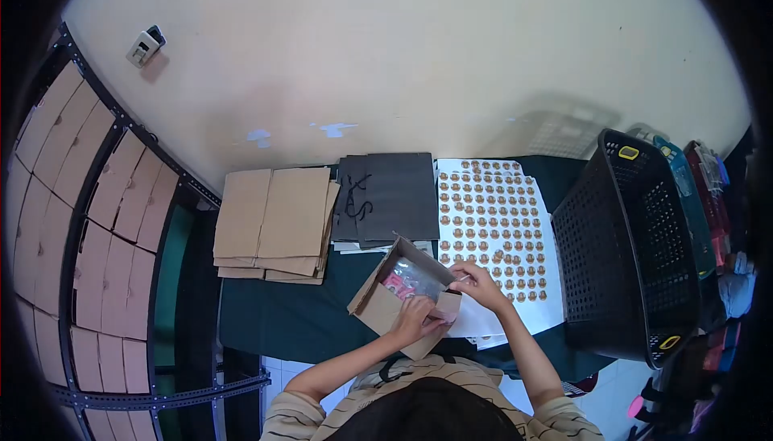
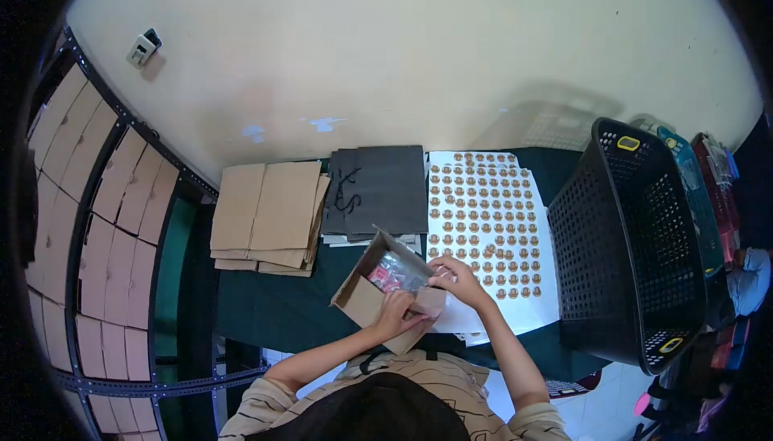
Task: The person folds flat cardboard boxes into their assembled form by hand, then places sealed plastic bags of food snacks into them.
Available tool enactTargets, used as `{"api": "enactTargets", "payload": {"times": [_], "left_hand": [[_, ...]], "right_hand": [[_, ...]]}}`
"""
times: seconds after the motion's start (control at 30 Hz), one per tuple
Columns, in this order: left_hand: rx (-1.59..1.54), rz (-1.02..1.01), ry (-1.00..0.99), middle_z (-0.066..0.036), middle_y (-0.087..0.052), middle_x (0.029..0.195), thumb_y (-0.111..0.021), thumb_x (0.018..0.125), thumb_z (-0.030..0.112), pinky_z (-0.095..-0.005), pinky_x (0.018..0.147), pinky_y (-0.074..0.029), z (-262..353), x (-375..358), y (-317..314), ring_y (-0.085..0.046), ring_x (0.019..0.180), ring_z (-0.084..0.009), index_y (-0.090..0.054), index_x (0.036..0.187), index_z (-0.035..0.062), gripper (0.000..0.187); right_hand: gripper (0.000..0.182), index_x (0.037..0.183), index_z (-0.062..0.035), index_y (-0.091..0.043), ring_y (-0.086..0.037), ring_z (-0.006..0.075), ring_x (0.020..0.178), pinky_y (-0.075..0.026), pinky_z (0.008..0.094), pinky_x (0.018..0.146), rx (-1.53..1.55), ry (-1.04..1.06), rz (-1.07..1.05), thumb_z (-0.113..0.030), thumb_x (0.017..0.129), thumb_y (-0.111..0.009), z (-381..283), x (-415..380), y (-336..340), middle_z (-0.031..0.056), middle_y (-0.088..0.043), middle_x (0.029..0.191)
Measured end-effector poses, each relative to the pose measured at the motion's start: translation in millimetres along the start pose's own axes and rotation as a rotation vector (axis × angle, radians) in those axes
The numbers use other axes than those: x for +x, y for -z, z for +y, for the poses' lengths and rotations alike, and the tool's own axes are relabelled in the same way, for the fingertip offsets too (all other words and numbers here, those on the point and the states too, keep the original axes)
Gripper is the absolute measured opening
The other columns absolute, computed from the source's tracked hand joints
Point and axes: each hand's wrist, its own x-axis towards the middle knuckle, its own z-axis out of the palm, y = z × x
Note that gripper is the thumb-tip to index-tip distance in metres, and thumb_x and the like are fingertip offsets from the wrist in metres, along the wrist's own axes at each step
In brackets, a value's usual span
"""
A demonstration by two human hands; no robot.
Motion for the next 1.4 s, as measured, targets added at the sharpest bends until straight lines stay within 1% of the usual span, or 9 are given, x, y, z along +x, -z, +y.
{"api": "enactTargets", "payload": {"times": [0.2, 0.27, 0.37, 0.67, 0.73, 0.8, 1.0, 1.2, 1.4], "left_hand": [[0.021, 0.034, 0.014, -0.013, -0.052, 0.091, -0.071, 0.068, 0.028, -0.0406, 0.084, -0.036, 4, 7, 1, -0.049, 0.09, -0.031, -0.051, 0.095, 0.0029, 0.042], [-0.001, 0.064, 0.003, -0.013, -0.051, 0.086, -0.072, 0.067, 0.03, -0.0403, 0.085, -0.036, 6, 8, 0, -0.049, 0.086, -0.031, -0.051, 0.094, 0.0027, 0.043], [-0.022, 0.037, 0.064, -0.014, -0.05, 0.087, -0.071, 0.068, 0.031, -0.0402, 0.088, -0.035, 4, 7, 4, -0.049, 0.087, -0.0319, -0.051, 0.098, 0.0015, 0.047], [0.12, 0.141, 0.111, -0.013, -0.05, 0.112, -0.066, 0.07, 0.02, -0.0424, 0.092, -0.032, 27, 19, 33, -0.043, 0.108, -0.0315, -0.049, 0.111, 0.0044, 0.047], [0.28, 0.432, 0.077, -0.014, -0.05, 0.111, -0.063, 0.071, 0.015, -0.0432, 0.091, -0.032, 35, 37, 67, -0.044, 0.106, -0.0331, -0.051, 0.111, 0.0043, 0.044], [0.364, 0.495, 0.306, -0.015, -0.052, 0.11, -0.062, 0.071, 0.015, -0.0434, 0.088, -0.035, 38, 54, 97, -0.047, 0.103, -0.034, -0.052, 0.108, 0.0033, 0.04], [0.057, -0.01, 0.259, -0.009, -0.059, 0.104, -0.062, 0.073, 0.017, -0.0366, 0.078, -0.045, 15, 35, 85, -0.055, 0.092, -0.0296, -0.06, 0.086, 0.0049, 0.018], [0.156, 0.028, 0.129, -0.009, -0.059, 0.106, -0.058, 0.075, 0.016, -0.0388, 0.078, -0.044, -10, 14, 39, -0.054, 0.094, -0.0269, -0.06, 0.087, 0.0056, 0.015], [0.082, 0.068, 0.18, -0.013, -0.057, 0.109, -0.062, 0.075, 0.029, -0.0462, 0.096, -0.029, 6, 11, 18, -0.042, 0.113, -0.0324, -0.06, 0.101, 0.0053, 0.035]], "right_hand": [[0.04, 0.098, 0.0019, -0.054, -0.056, 0.0215, 0.072, -0.045, 0.0315, 0.067, -0.289, 0.01, 0.062, -0.025, 0.071, -0.069, -9, -1, -4, 0.0124, -0.056, 0.083], [0.053, 0.104, 0.0041, -0.049, -0.054, 0.0273, 0.084, -0.044, 0.0353, 0.075, -0.266, -0.14, 0.034, -0.024, 0.066, -0.073, -9, 1, -21, 0.0174, -0.052, 0.092], [0.074, 0.115, 0.0032, -0.037, -0.043, 0.0361, 0.098, -0.037, 0.04, 0.084, -0.462, 0.189, 0.466, -0.024, 0.059, -0.078, 14, -3, -59, 0.0213, -0.042, 0.107], [0.072, 0.117, 0.0032, -0.034, -0.042, 0.0363, 0.101, -0.037, 0.0407, 0.086, -0.388, 0.09, 0.513, -0.017, 0.06, -0.072, 15, -1, -63, 0.0221, -0.042, 0.106], [0.072, 0.116, 0.003, -0.034, -0.042, 0.0361, 0.101, -0.036, 0.0413, 0.087, -0.384, 0.041, 0.494, -0.017, 0.059, -0.072, 14, -1, -62, 0.0217, -0.042, 0.106], [0.071, 0.116, 0.0028, -0.035, -0.042, 0.036, 0.101, -0.036, 0.0413, 0.087, -0.386, 0.041, 0.504, -0.017, 0.058, -0.072, 16, -1, -63, 0.0216, -0.042, 0.106], [0.07, 0.115, 0.0019, -0.035, -0.042, 0.0359, 0.101, -0.036, 0.041, 0.087, -0.357, 0.039, 0.512, -0.015, 0.058, -0.072, 19, 1, -64, 0.0215, -0.042, 0.106], [0.067, 0.116, 0.0022, -0.035, -0.043, 0.0362, 0.1, -0.037, 0.0406, 0.087, -0.409, 0.086, 0.56, -0.012, 0.06, -0.07, 18, 1, -74, 0.0215, -0.043, 0.105], [0.065, 0.123, 0.0031, -0.034, -0.041, 0.0344, 0.11, -0.033, 0.0377, 0.095, -0.405, 0.141, 0.375, -0.012, 0.068, -0.066, 26, -8, -56, 0.0219, -0.042, 0.117]]}}
